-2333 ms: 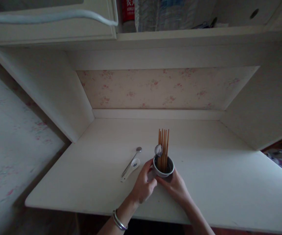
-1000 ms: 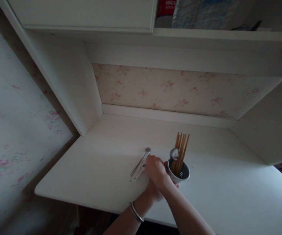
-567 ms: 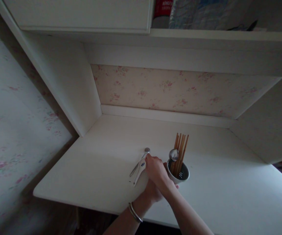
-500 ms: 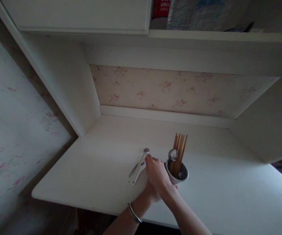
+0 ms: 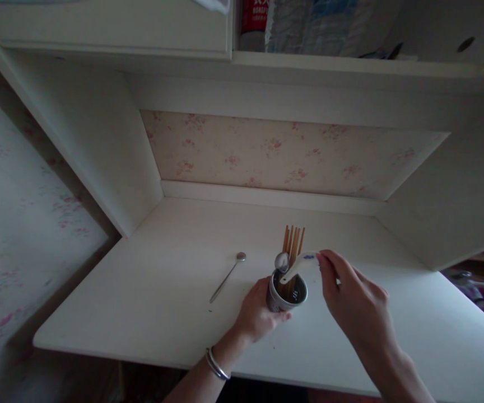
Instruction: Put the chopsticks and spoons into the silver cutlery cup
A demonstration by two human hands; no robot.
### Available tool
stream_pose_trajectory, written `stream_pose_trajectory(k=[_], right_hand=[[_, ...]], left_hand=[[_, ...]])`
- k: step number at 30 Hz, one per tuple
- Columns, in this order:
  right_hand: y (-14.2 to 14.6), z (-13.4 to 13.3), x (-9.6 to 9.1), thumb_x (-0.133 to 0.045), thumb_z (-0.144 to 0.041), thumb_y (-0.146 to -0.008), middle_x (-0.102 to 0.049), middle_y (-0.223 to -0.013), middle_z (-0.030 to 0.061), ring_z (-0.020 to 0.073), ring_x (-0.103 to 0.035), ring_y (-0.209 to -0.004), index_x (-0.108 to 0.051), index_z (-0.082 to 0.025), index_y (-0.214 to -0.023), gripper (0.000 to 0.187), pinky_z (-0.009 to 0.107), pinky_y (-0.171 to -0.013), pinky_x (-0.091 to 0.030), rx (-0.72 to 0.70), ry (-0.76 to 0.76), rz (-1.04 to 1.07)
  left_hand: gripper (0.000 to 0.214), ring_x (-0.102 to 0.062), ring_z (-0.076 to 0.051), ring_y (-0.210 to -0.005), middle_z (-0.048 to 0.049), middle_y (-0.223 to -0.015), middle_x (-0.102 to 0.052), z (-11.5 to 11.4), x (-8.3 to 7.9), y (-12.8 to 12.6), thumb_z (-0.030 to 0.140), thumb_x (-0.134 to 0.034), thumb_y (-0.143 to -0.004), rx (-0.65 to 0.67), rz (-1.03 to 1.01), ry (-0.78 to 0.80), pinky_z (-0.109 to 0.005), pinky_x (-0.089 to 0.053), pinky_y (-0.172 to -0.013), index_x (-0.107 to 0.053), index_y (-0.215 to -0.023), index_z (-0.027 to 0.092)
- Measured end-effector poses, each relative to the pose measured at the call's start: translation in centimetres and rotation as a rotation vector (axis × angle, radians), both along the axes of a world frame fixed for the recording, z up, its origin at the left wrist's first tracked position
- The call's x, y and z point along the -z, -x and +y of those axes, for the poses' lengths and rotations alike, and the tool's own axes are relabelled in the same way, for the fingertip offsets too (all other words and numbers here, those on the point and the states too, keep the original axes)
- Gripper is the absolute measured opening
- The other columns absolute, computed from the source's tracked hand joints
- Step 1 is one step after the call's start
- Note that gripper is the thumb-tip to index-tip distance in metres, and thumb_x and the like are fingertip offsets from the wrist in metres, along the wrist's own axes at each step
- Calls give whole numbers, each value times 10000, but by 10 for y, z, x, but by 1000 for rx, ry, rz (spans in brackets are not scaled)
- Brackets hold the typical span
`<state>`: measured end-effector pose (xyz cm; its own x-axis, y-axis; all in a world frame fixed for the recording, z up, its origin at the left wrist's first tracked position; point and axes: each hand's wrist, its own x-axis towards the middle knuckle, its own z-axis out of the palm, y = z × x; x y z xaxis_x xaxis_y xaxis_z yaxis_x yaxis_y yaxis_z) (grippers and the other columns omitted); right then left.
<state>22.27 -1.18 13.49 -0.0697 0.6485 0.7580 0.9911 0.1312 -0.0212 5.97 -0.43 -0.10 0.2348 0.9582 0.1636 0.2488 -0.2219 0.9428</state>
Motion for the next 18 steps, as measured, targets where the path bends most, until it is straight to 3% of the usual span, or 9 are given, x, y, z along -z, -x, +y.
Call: stream_pose_trajectory(k=[4,10,14,18], right_hand=[[-11,-1,20,-426,-333,-1023,-766,-897,10,142,-717,-655,-654,-203,-1039,262,233,-559,-442,-69,58,-92],[-6,-3,53,-412,-211,-1002,-702,-1174,14,179,-699,-937,-655,-249,-1060,253,261,-680,-499,-198,322,-126],[-2,-2,61,-425,-254,-1001,-695,-1140,20,185,-685,-922,-680,-259,-1001,256,275,-699,-522,-190,365,-17],[-6,-6,67,-463,-381,-988,-675,-1159,47,210,-688,-911,-644,-270,-1140,262,309,-706,-556,-181,385,227]], left_hand=[[701,-606,-258,-1086,-51,-1201,-654,0,-1,-1,248,-880,-595,-5,-15,7,-411,-462,-978,-596,-1236,253],[691,-609,-255,-1090,-53,-1197,-660,1,3,-2,245,-887,-590,-16,-15,22,-400,-462,-981,-593,-1215,233],[699,-616,-249,-1079,-55,-1185,-666,2,7,-4,231,-891,-582,-17,-40,40,-390,-470,-974,-588,-1213,221],[718,-613,-257,-1088,-64,-1197,-662,2,9,-4,243,-893,-578,-20,-29,23,-411,-464,-991,-589,-1229,220]])
